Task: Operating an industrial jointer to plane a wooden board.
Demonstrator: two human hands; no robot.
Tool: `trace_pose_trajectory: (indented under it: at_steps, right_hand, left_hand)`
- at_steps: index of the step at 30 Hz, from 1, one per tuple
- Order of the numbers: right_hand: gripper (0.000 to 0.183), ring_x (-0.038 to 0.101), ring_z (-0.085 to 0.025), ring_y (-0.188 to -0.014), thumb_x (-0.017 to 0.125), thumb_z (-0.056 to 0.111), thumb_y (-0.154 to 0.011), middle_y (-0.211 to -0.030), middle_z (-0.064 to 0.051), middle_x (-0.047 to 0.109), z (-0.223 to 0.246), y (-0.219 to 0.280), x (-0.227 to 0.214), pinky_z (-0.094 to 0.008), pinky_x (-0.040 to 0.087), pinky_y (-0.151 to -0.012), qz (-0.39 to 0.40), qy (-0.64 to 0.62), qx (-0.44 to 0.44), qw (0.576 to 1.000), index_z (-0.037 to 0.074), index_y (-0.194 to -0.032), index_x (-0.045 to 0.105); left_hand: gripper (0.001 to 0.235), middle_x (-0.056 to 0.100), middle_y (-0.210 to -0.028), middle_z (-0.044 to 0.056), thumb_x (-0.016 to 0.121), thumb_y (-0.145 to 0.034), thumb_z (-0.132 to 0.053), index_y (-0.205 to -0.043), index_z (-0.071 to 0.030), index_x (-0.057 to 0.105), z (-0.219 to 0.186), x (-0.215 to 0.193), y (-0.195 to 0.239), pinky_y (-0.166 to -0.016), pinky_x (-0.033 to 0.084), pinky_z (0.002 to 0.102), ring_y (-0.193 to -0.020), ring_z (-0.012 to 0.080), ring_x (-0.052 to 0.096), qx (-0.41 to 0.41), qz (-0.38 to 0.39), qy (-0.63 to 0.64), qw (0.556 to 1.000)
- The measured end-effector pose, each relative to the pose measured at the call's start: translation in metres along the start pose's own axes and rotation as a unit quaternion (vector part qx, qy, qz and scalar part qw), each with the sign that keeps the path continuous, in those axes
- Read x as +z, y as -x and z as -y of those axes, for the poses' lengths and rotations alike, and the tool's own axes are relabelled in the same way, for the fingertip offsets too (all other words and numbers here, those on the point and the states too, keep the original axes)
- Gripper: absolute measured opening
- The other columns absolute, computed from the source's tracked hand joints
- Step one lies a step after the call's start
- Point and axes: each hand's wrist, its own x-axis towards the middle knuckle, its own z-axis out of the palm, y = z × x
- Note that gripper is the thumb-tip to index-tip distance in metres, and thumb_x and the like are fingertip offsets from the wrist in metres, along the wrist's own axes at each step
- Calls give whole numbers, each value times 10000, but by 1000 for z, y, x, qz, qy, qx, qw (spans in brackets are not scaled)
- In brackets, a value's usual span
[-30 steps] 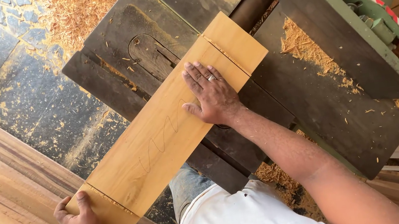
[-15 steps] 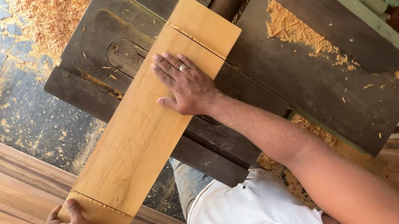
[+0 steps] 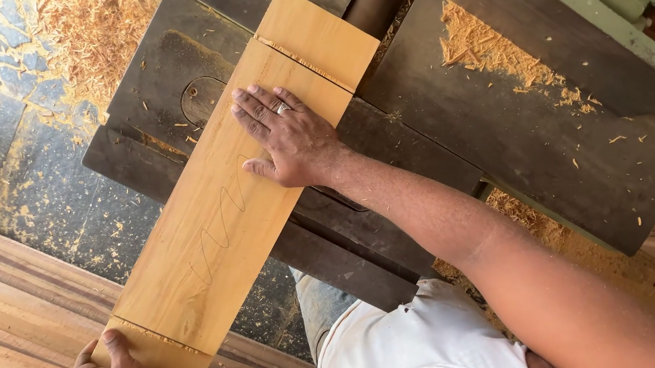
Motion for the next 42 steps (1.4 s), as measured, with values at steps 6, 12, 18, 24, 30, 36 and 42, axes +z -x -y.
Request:
trace_pose_trajectory:
  at_steps: [6,12,18,24,30,36,42]
  right_hand:
    - [874,187,-321,-1565,466,644,-1006,-1685,-165,200,2,-4,-3,-505,136,-1282,14,10,7,1000,58,-1609,222]
    - [866,182,-319,-1560,469,633,-1010,-1683,-162,196,4,-9,-4,-507,138,-1278,11,12,10,1000,57,-1607,221]
    - [865,185,-319,-1564,474,633,-1009,-1686,-160,197,5,-16,-4,-507,145,-1282,8,9,14,1000,62,-1610,227]
    - [866,193,-319,-1563,480,639,-1008,-1686,-156,210,8,-21,-4,-508,150,-1281,2,13,17,1000,63,-1607,238]
    - [892,191,-320,-1563,480,661,-1006,-1689,-159,200,5,-33,9,-499,141,-1279,-11,19,13,1000,54,-1613,236]
    - [868,186,-267,-1595,478,640,-1001,-1719,-89,181,28,-90,-3,-443,121,-1308,18,9,-3,1000,91,-1625,228]
    - [882,229,-314,-1527,492,636,-973,-1663,-162,245,84,-101,40,-464,126,-1239,-43,38,-110,992,34,-1584,291]
  left_hand:
    - [462,551,-1277,126,707,-1099,-351,-1387,-89,459,-7,1,-6,-857,535,335,-1072,175,579,-11,5,-4,1000]
    - [484,550,-1294,136,702,-1114,-353,-1416,-84,437,-8,2,-17,-857,543,343,-1085,182,589,-1,12,0,1000]
    - [511,526,-1335,145,705,-1109,-359,-1429,-77,424,-7,2,-30,-866,545,355,-1112,196,581,1,12,-6,1000]
    - [532,529,-1337,154,723,-1110,-351,-1435,-62,418,-3,2,-44,-887,545,355,-1128,200,577,17,18,2,1000]
    - [505,567,-1262,161,728,-1100,-334,-1388,-62,415,-8,4,-53,-830,555,353,-1058,198,609,16,24,27,999]
    - [495,576,-1270,191,707,-1085,-352,-1382,-67,432,18,0,-71,-829,535,372,-1045,230,599,14,-7,45,999]
    - [591,547,-1304,222,635,-1069,-429,-1425,-17,404,60,-65,-33,-902,499,398,-1112,282,578,-10,-46,-5,999]
